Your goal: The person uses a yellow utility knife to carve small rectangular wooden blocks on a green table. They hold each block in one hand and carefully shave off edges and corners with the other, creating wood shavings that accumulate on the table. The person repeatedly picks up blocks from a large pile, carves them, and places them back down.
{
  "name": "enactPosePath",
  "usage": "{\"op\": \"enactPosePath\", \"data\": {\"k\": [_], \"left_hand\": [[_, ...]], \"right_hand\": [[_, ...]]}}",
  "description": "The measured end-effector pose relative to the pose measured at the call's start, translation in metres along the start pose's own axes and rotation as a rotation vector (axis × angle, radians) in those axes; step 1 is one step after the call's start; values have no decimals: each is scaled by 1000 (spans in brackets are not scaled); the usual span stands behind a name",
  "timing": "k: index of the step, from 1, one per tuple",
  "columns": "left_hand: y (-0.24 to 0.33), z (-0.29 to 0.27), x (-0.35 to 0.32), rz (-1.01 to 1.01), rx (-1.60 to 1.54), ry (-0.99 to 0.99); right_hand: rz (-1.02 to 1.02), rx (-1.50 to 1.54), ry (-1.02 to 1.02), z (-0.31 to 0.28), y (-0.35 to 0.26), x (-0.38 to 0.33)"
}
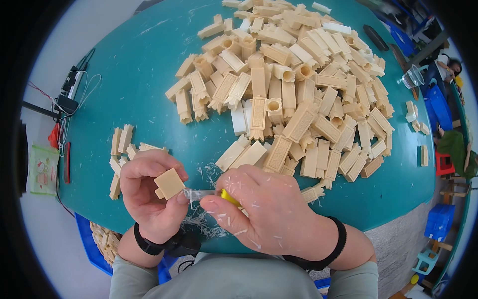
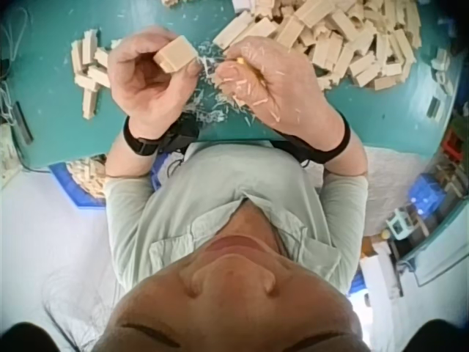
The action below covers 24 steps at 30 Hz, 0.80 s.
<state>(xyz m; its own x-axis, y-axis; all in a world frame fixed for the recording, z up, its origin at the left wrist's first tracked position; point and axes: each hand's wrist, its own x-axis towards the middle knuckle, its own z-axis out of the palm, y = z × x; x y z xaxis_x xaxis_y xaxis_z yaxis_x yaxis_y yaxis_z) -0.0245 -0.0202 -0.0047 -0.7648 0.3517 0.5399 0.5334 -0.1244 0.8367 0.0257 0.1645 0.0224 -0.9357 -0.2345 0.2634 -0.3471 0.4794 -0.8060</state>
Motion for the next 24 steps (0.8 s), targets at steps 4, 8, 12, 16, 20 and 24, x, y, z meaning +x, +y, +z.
{"op": "enactPosePath", "data": {"k": [4,8,12,16,20,24], "left_hand": [[2,0,-1,-10,-3,21],[1,2,1,3,13,13],[0,2,1,18,29,8],[-1,2,0,20,-12,2],[0,1,0,16,-42,-20],[-2,2,-2,-19,-85,-31]], "right_hand": [[-7,-13,16,2,-1,0],[-11,-25,18,0,1,0],[-7,-42,17,1,1,0],[-6,-63,20,1,1,0],[-29,-88,-3,-1,2,1],[-26,-126,-15,-2,2,1]]}}
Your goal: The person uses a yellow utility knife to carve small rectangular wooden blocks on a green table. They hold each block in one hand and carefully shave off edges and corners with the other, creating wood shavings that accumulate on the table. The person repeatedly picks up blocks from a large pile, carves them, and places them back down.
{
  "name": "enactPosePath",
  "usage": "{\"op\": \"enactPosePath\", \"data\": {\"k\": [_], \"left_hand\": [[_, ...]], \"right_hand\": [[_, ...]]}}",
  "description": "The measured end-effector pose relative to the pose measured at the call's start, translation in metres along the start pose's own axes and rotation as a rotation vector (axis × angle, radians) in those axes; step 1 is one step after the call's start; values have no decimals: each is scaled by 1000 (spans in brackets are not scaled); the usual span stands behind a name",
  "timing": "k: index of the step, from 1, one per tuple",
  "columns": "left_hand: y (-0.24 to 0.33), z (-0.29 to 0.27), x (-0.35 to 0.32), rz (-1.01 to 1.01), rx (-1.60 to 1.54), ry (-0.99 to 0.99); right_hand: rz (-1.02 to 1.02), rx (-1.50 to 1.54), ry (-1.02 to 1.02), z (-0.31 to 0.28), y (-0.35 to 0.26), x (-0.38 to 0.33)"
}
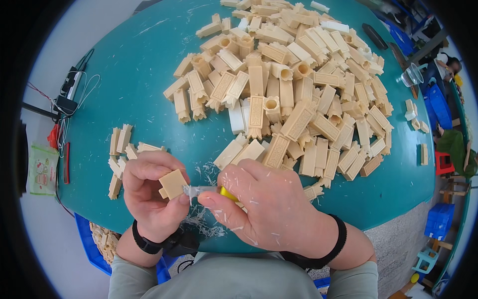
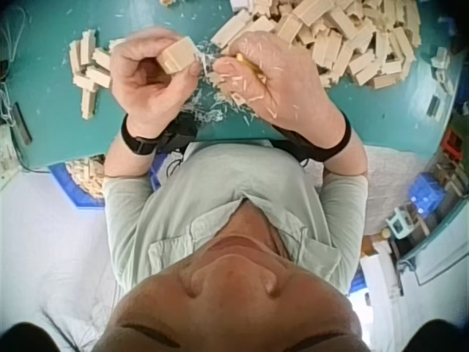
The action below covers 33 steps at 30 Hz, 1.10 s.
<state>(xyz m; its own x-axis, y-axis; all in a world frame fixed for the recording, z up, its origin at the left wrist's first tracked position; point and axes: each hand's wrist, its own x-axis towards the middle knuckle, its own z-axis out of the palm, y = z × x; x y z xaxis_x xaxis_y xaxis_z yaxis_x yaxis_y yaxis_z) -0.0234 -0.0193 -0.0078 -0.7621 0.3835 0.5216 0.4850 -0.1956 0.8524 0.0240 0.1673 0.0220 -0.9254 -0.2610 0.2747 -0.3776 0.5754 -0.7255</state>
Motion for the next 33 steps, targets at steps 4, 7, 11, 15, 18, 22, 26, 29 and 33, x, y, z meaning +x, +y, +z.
{"op": "enactPosePath", "data": {"k": [4,7,11,15,18,22,26,29,33], "left_hand": [[0,0,0,-8,6,-23],[0,2,0,-21,5,4],[13,4,4,-8,131,-275],[10,6,2,-41,-54,-319],[6,0,4,-121,-171,-200],[10,-3,6,-144,-290,-158],[9,-4,7,-156,-287,-123],[7,-4,7,-143,-271,-128],[6,-5,6,-131,-253,-140]], "right_hand": [[-25,-3,42,2,3,0],[-31,-17,59,2,4,0],[18,-55,112,2,12,2],[140,72,108,-1,12,6],[105,165,56,-10,5,5],[47,135,50,-15,0,3],[-20,71,45,-14,-4,1],[-82,20,71,-10,-2,0],[-89,-61,37,-11,-1,0]]}}
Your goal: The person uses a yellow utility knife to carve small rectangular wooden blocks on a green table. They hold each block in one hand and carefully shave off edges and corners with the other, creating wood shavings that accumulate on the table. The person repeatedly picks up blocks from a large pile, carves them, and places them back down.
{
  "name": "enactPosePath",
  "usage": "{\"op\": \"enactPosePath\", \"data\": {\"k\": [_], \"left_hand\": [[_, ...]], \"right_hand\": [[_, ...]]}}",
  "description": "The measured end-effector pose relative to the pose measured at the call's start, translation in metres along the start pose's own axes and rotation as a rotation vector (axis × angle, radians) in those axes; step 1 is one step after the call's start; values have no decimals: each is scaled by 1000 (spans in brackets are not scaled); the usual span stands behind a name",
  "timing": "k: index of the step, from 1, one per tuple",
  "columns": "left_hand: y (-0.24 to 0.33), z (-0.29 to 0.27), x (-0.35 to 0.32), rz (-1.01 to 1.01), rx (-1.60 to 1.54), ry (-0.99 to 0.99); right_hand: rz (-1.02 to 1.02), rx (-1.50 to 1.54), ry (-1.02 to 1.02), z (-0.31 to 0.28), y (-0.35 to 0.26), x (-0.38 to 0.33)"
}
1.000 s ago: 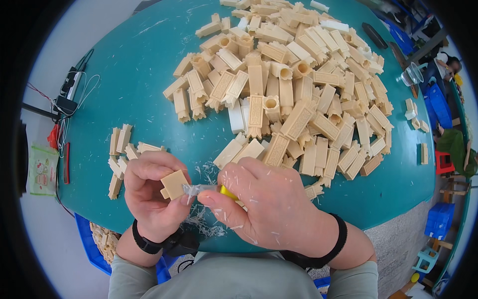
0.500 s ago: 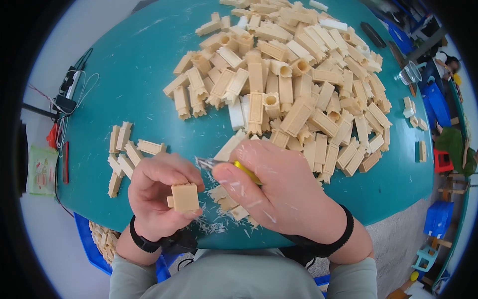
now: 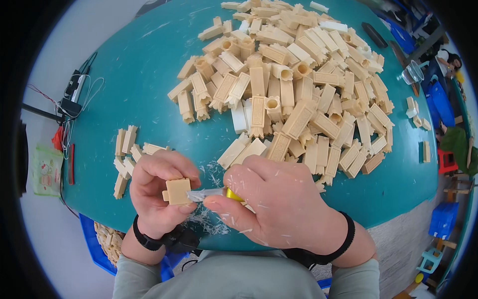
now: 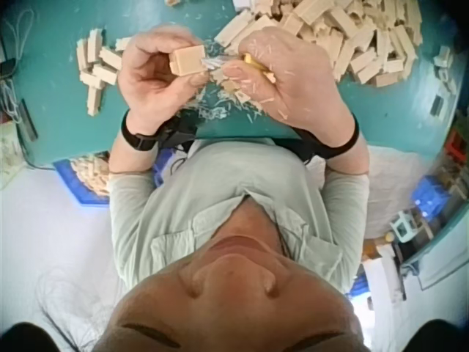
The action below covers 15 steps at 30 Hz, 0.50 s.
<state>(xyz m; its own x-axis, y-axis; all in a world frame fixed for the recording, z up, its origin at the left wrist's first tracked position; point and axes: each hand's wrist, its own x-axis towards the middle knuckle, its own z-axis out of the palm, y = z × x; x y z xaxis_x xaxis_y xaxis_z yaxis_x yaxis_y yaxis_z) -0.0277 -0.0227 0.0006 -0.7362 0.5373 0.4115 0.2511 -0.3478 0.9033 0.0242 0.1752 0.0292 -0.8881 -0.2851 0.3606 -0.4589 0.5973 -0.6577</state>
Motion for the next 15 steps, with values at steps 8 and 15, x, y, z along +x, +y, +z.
{"op": "enactPosePath", "data": {"k": [8,15], "left_hand": [[4,3,4,74,179,-177],[4,2,0,1,26,-76]], "right_hand": [[-19,-92,92,7,15,-1],[125,104,11,-2,9,1]]}}
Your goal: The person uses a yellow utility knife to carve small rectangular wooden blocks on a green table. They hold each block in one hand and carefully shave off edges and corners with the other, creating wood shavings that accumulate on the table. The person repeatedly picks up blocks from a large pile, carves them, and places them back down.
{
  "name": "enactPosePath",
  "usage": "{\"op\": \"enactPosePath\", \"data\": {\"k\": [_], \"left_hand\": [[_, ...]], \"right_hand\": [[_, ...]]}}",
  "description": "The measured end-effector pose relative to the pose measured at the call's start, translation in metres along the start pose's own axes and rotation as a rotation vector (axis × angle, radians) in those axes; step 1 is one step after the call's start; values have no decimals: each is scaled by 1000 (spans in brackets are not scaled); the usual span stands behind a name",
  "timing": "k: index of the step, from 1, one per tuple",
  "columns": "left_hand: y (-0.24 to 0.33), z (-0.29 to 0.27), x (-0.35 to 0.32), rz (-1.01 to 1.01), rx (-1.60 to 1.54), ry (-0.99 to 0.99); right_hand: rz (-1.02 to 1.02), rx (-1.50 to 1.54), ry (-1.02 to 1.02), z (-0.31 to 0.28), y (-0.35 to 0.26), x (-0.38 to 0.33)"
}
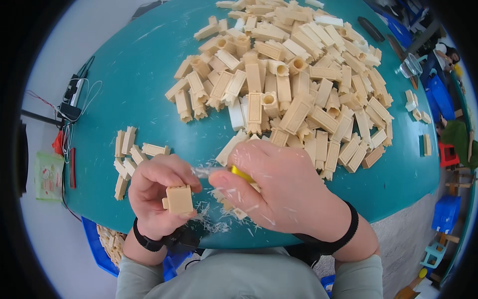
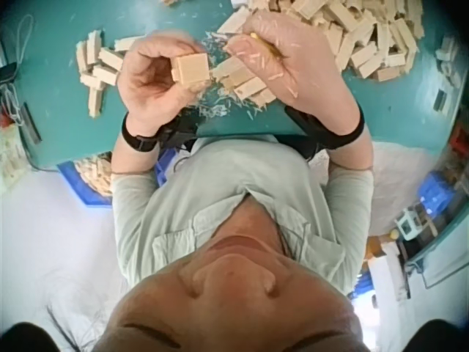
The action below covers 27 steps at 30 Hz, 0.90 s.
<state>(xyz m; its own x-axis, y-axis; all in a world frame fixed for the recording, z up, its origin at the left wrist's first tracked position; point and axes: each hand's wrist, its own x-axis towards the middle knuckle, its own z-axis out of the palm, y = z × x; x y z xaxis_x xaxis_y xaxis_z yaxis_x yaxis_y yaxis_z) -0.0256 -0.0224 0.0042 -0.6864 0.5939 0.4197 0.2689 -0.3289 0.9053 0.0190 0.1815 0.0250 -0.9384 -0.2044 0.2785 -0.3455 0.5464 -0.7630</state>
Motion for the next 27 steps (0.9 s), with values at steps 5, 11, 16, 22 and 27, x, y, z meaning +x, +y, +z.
{"op": "enactPosePath", "data": {"k": [5,11,16,22,27], "left_hand": [[-1,-2,1,21,14,31],[-2,-3,1,20,33,47],[-4,-3,0,29,56,31],[-4,-2,0,37,94,46],[-4,-3,1,42,79,26]], "right_hand": [[-68,3,-38,-3,-9,-1],[-133,-80,-24,-1,-8,-2],[-140,-142,6,0,-6,-2],[-167,-117,16,2,-5,-3],[-179,-112,21,2,-4,-1]]}}
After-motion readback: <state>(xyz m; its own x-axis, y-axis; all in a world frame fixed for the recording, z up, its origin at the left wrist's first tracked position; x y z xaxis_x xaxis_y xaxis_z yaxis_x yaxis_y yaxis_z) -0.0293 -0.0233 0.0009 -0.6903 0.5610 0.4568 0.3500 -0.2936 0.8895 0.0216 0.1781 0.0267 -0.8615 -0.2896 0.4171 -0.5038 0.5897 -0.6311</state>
